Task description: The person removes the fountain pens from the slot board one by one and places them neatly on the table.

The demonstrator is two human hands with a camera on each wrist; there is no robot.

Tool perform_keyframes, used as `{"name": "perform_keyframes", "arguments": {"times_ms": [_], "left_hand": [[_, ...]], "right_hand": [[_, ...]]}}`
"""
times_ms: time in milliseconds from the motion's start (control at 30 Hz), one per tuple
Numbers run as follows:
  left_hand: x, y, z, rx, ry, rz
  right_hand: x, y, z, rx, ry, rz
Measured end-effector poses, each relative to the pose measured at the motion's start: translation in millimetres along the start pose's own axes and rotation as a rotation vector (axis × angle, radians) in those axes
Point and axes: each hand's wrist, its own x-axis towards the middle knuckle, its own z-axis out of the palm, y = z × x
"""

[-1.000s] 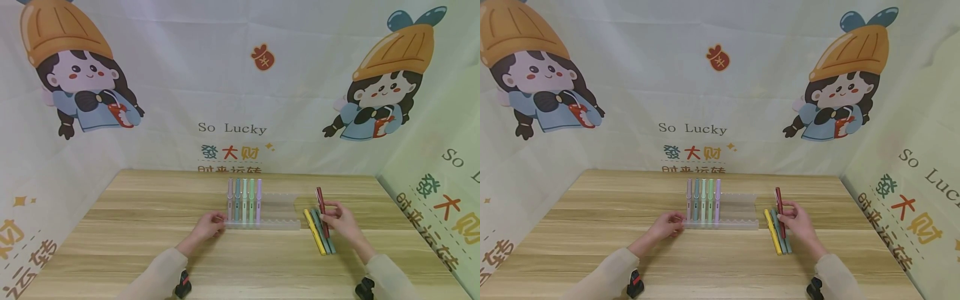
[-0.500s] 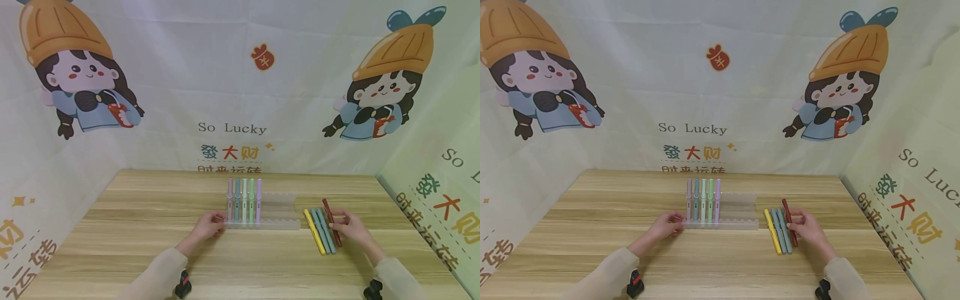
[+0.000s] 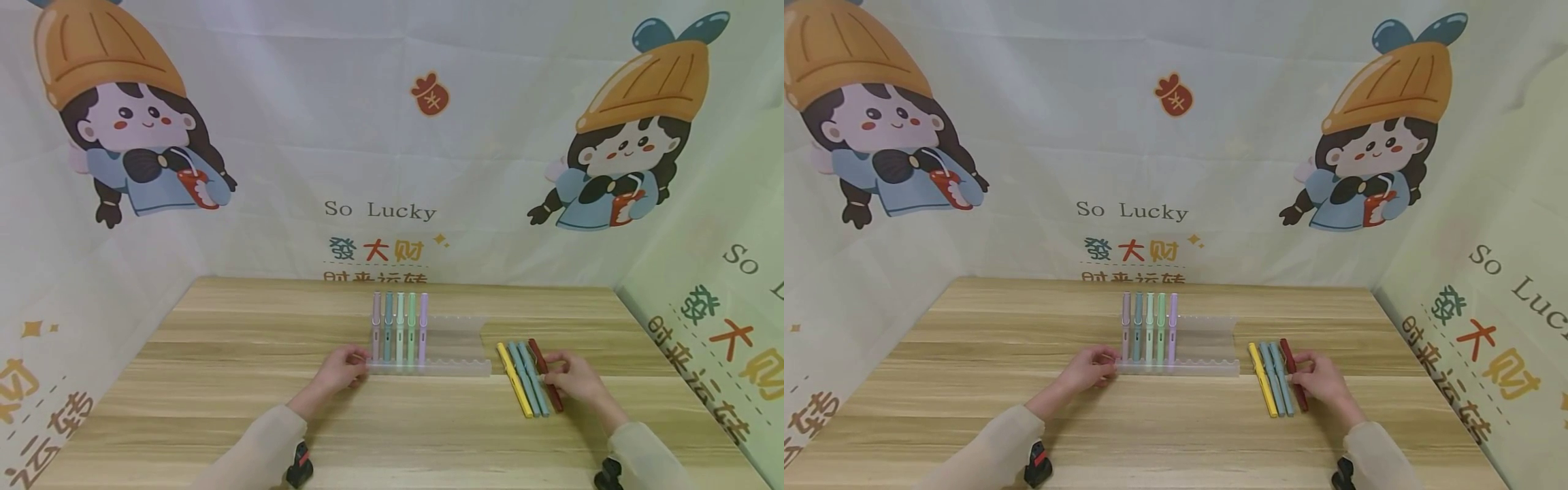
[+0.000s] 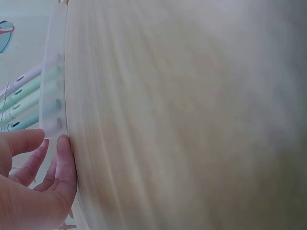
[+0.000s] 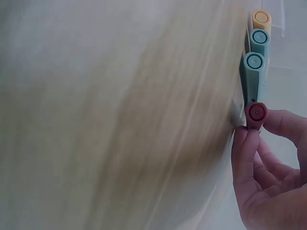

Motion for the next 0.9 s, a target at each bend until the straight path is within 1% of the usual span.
{"name": "perform_keyframes", "arguments": {"times_ms": [100,200,433,567,667,800,900], "left_hand": [[-0.3,0.3,0.0,-0.005,0.0,0.003],[-0.5,1.0,0.2,-0.004,0.0,0.002],[-0.1,0.8,0.2,-0.002,-0.003,0.001],[0.4,0.3,0.2,-0.001,-0.002,-0.006],[0.6,-0.2,0.4,0.0,-0.002,-0.009],[0.4,-0.7,0.5,-0.004,-0.002,-0.01],[0.5,-1.0,0.3,-0.015,0.002,-0.01]], "right_hand": [[1,0,0,-0.039,-0.001,0.009],[1,-1,0,-0.051,-0.004,0.021],[1,-1,1,-0.041,-0.004,0.013],[1,-2,0,-0.032,0.033,0.013],[1,-7,0,-0.052,0.091,-0.022],[1,-18,4,-0.076,0.17,-0.102],[3,-26,10,-0.033,0.189,-0.143]]}}
